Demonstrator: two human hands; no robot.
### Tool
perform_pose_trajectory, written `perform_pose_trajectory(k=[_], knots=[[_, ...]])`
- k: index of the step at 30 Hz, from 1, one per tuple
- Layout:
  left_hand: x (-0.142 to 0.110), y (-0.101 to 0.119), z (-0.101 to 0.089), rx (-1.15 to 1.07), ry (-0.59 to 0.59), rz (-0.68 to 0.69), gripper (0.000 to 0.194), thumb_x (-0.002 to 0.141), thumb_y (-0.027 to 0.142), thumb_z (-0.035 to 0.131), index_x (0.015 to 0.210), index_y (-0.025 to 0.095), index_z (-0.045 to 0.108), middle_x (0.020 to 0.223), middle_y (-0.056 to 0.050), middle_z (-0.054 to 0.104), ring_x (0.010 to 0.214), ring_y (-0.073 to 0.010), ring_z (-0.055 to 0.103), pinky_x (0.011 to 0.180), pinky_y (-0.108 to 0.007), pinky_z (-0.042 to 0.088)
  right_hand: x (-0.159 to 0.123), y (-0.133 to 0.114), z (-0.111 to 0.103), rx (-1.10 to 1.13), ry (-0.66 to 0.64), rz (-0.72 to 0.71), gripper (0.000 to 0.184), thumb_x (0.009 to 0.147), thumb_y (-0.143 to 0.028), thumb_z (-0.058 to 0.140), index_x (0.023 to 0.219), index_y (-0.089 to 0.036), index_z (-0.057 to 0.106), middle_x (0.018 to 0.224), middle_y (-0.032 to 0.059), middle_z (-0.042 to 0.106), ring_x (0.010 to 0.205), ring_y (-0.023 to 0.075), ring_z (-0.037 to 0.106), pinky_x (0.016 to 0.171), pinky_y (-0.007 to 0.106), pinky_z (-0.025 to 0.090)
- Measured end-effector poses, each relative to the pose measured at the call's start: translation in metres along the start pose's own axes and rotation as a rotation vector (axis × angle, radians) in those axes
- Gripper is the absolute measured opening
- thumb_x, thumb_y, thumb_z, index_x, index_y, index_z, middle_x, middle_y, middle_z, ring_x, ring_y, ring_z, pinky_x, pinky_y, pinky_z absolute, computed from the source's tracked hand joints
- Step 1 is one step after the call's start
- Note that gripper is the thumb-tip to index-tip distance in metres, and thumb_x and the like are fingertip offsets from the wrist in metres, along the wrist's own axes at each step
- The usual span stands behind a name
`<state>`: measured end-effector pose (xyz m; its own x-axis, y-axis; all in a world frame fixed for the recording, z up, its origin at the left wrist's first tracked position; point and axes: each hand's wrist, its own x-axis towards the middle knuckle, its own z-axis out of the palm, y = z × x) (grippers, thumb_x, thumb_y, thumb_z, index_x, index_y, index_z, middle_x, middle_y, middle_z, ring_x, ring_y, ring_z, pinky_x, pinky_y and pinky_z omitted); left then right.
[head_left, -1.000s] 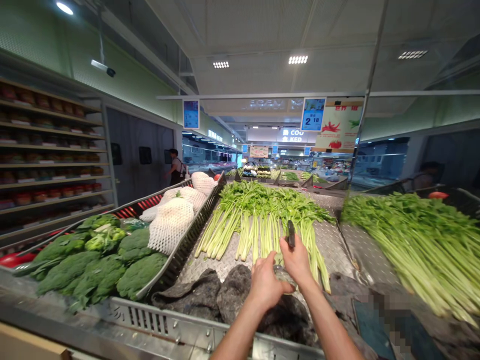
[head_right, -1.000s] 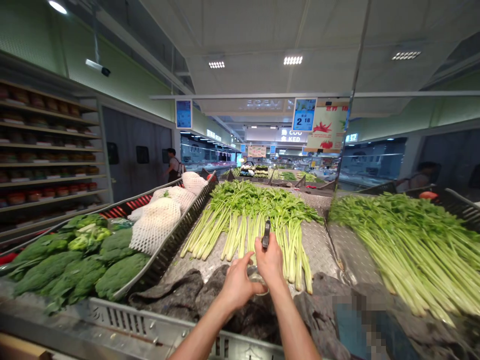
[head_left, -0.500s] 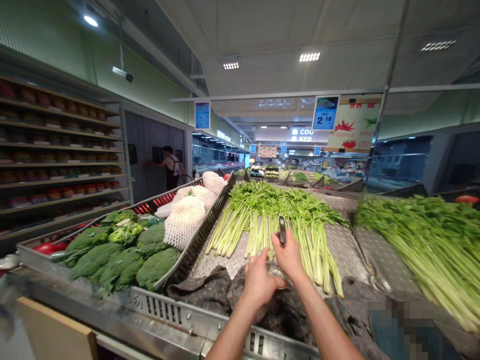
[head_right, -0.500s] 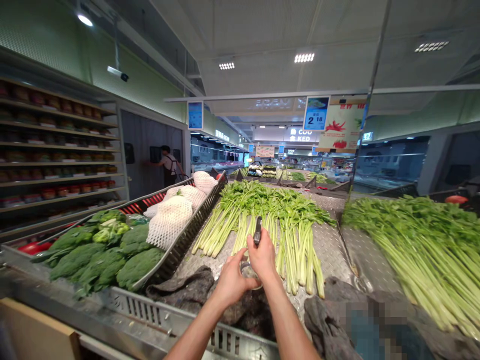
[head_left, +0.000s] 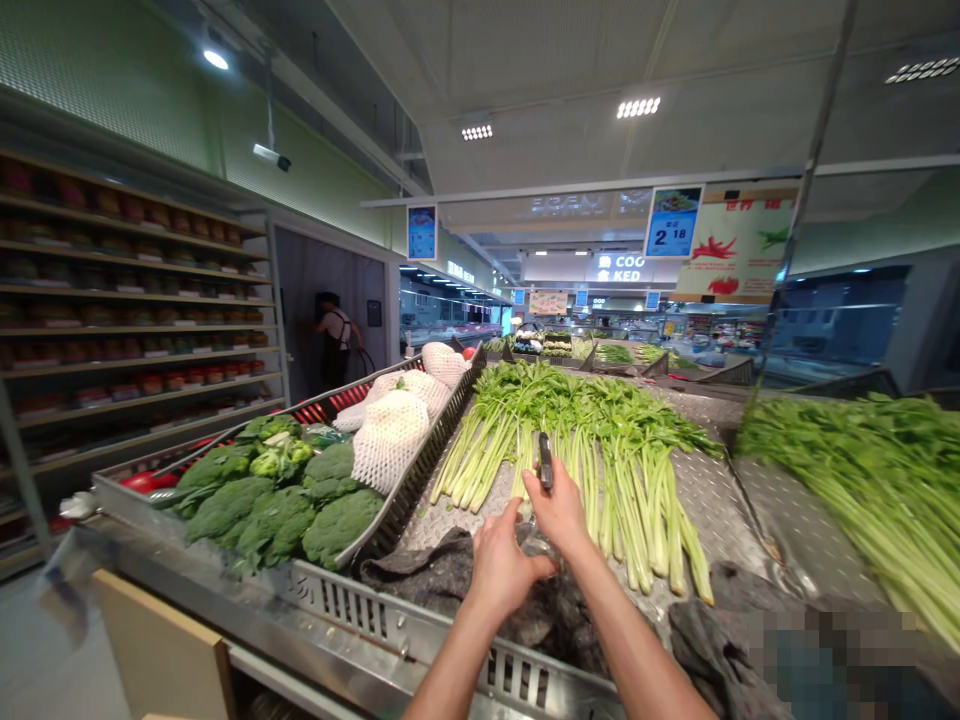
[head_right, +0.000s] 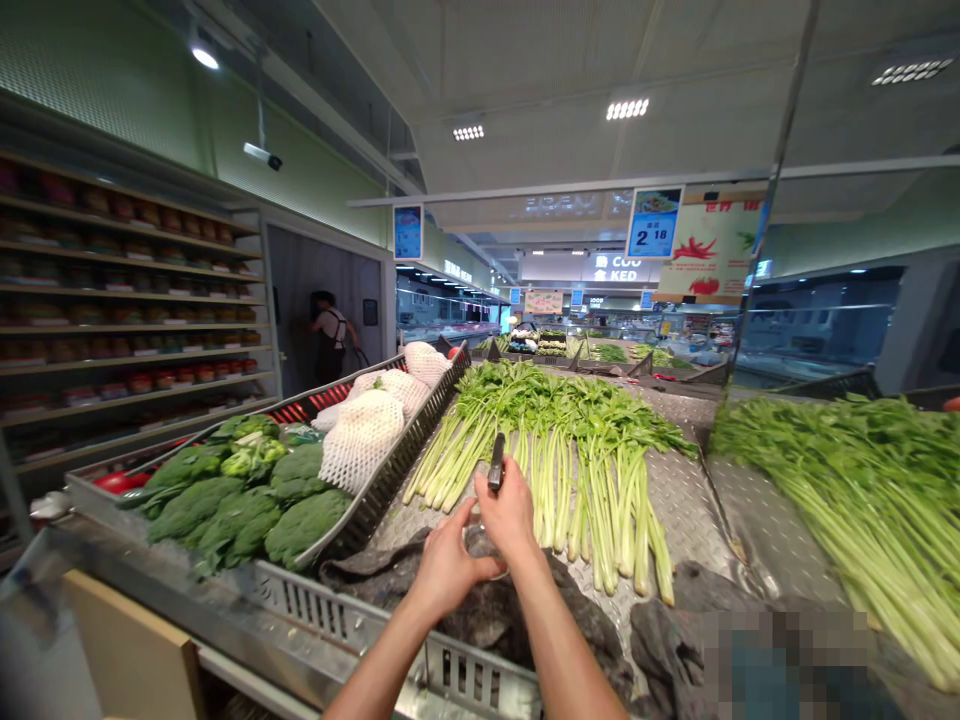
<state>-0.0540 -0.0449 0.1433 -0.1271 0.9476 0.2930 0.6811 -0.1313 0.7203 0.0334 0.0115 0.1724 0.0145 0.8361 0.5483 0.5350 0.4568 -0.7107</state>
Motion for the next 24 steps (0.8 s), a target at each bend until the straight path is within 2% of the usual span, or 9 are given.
perform_pose_trajectory(k=[11,16,24], knots=[[-0.005,-0.01,-0.013,0.083,0.019,-0.04,0.082,0.045,0.039,0.065,0.119,0.018,0.036,0.103,-0.005,0.054,0.099,-0.0212,0.045,0.087,-0.03,0.029,-0.004,-0.01,0.015,0.051,-0.013,0.014,0.031,0.071,-0.039,0.04,0.087,-0.016,0.052,0.068,0.0031,0.057,0.061,0.0147,0.053,0.055,0.024,0.039],[-0.006,-0.011,-0.018,0.095,0.047,-0.023,0.081,0.047,0.039,0.064,0.119,0.018,0.034,0.104,-0.005,0.053,0.099,-0.0211,0.045,0.087,-0.03,0.029,-0.004,-0.019,0.016,0.08,-0.024,-0.032,0.034,0.07,-0.039,0.043,0.093,-0.015,0.049,0.079,0.0049,0.058,0.067,0.0147,0.054,0.06,0.025,0.04],[-0.008,-0.007,-0.026,0.135,0.105,-0.033,0.078,0.049,0.038,0.061,0.119,0.015,0.034,0.108,-0.006,0.051,0.102,-0.0211,0.042,0.09,-0.03,0.027,-0.001,-0.031,0.017,0.057,-0.013,-0.138,0.03,0.072,-0.039,0.041,0.089,-0.016,0.05,0.072,0.0025,0.057,0.059,0.0123,0.051,0.053,0.022,0.038]])
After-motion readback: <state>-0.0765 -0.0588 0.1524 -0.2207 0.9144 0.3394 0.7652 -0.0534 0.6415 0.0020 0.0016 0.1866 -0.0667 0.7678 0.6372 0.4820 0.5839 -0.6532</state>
